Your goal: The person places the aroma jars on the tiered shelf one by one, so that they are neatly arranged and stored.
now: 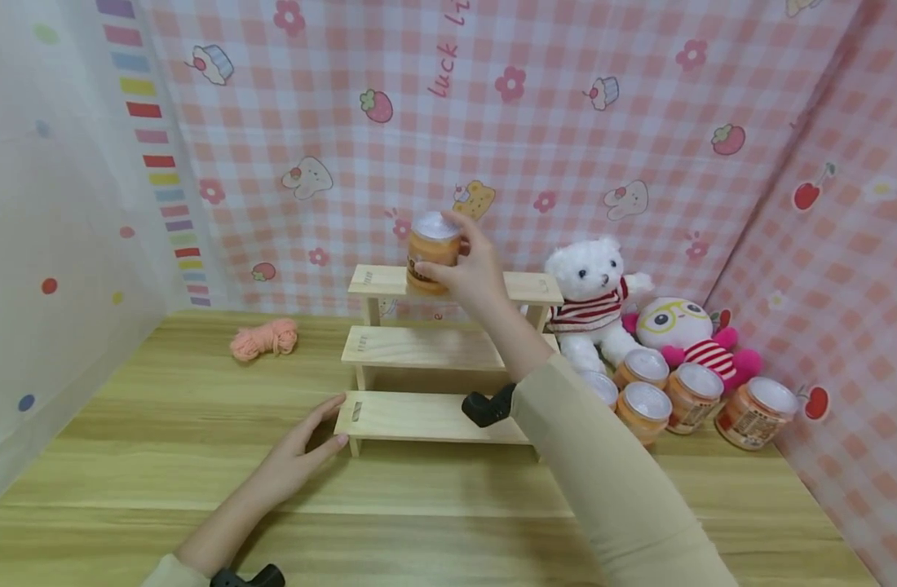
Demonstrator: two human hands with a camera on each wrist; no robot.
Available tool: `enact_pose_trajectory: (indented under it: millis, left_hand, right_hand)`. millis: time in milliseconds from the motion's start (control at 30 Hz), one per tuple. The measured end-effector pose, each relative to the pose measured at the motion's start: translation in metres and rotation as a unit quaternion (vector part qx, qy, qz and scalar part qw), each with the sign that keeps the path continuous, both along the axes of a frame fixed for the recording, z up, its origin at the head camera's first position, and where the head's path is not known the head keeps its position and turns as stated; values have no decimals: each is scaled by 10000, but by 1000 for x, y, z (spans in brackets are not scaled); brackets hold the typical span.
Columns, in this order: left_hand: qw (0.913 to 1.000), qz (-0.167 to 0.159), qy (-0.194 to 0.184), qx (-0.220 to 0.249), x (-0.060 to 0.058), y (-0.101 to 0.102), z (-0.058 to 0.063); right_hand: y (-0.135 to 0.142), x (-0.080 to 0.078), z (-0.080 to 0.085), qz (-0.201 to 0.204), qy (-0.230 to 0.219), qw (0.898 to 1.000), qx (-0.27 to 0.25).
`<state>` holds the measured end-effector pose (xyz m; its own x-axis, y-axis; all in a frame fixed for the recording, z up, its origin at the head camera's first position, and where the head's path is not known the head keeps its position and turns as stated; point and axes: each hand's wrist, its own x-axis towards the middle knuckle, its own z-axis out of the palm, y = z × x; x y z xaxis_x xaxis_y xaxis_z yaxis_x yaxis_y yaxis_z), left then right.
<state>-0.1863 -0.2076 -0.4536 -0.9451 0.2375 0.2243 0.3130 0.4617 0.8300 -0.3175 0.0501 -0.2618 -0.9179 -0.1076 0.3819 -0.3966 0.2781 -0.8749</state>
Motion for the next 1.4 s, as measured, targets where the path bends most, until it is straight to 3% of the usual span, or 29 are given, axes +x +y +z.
enact_pose_trajectory:
  millis: [367, 933, 1167, 1400]
  left_hand:
    - [10000, 7, 23, 2, 0, 2, -1]
    - [10000, -19, 20, 11, 1, 2, 2]
    - [10000, 57, -13, -28, 0, 0, 2]
    - [10000, -18, -10, -8, 0, 1, 0]
  right_hand:
    - [-8, -15, -1, -165, 196, 9988, 406]
    - [-15, -16, -5, -283, 34, 9978, 593]
    - [-16, -10, -6, -131, -64, 9974, 699]
    - [-3, 4, -15, -464, -312, 9981, 265]
